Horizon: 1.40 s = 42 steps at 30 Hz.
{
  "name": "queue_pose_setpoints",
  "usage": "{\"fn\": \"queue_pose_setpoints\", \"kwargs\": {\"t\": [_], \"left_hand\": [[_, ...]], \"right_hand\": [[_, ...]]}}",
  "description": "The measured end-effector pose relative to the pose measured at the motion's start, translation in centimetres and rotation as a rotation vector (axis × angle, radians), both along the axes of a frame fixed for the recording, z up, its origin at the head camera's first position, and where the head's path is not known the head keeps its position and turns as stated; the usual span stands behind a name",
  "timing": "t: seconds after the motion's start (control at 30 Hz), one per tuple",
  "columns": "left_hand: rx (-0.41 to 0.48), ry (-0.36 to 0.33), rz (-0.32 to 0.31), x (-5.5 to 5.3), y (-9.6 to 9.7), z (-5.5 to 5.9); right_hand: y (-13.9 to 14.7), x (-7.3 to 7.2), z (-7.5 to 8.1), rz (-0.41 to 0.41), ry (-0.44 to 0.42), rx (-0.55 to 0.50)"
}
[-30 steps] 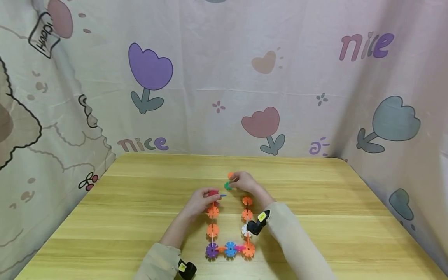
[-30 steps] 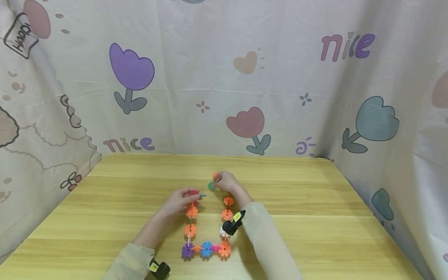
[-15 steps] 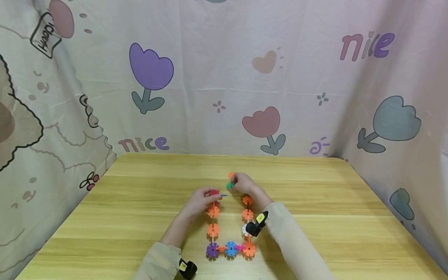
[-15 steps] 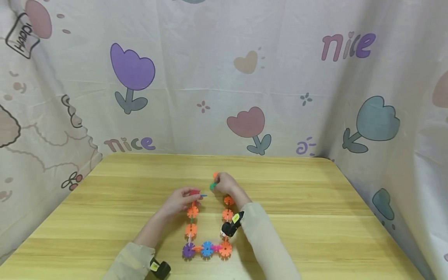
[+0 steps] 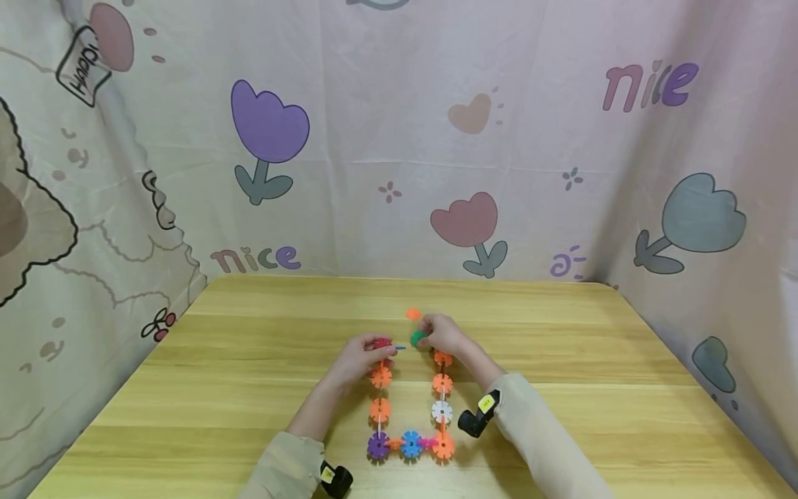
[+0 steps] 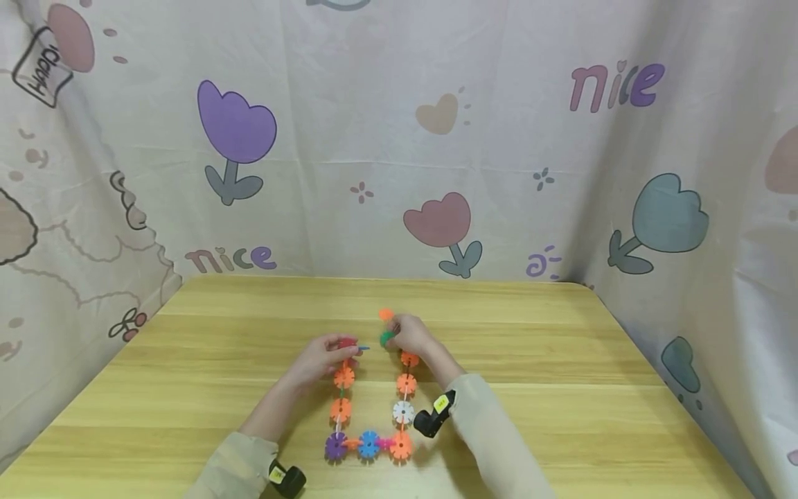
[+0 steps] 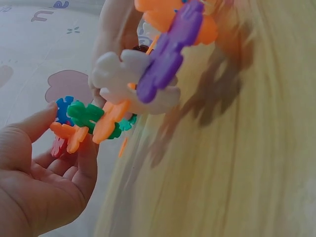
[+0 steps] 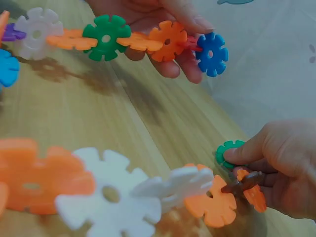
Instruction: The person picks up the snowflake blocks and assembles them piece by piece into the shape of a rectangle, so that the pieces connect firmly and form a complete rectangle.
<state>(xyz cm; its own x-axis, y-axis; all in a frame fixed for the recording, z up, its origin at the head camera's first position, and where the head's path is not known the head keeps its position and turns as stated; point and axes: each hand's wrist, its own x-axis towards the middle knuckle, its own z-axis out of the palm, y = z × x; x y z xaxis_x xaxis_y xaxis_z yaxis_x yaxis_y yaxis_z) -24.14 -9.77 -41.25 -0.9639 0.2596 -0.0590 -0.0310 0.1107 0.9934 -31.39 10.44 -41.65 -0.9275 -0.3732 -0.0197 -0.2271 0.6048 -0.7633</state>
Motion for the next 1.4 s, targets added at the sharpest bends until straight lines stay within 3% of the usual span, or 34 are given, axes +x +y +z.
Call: {"fn": "queue_pose_setpoints", "kwargs": {"t": [0.47,0.9,1.1,1.4], "left_hand": [[0.014,-0.004,0.015,-0.1,0.4,0.0],[0.018,0.0,0.013,-0.2,0.5,0.0],[0.016,0.02,-0.002,-0.1,0.5,0.0],[0.013,0.029,-0.011,0.0,0.6,0.2]], "right_hand": [[1.2,2.5,1.2,-0.042,-0.01,-0.222],[1.2,5.6,3.6,0.071,-0.008,-0.21],[1.1,5.3,2.4,0.102,-0.023,-0.255],[1.0,5.6,2.4,0.122,-0.021,-0.275]]}}
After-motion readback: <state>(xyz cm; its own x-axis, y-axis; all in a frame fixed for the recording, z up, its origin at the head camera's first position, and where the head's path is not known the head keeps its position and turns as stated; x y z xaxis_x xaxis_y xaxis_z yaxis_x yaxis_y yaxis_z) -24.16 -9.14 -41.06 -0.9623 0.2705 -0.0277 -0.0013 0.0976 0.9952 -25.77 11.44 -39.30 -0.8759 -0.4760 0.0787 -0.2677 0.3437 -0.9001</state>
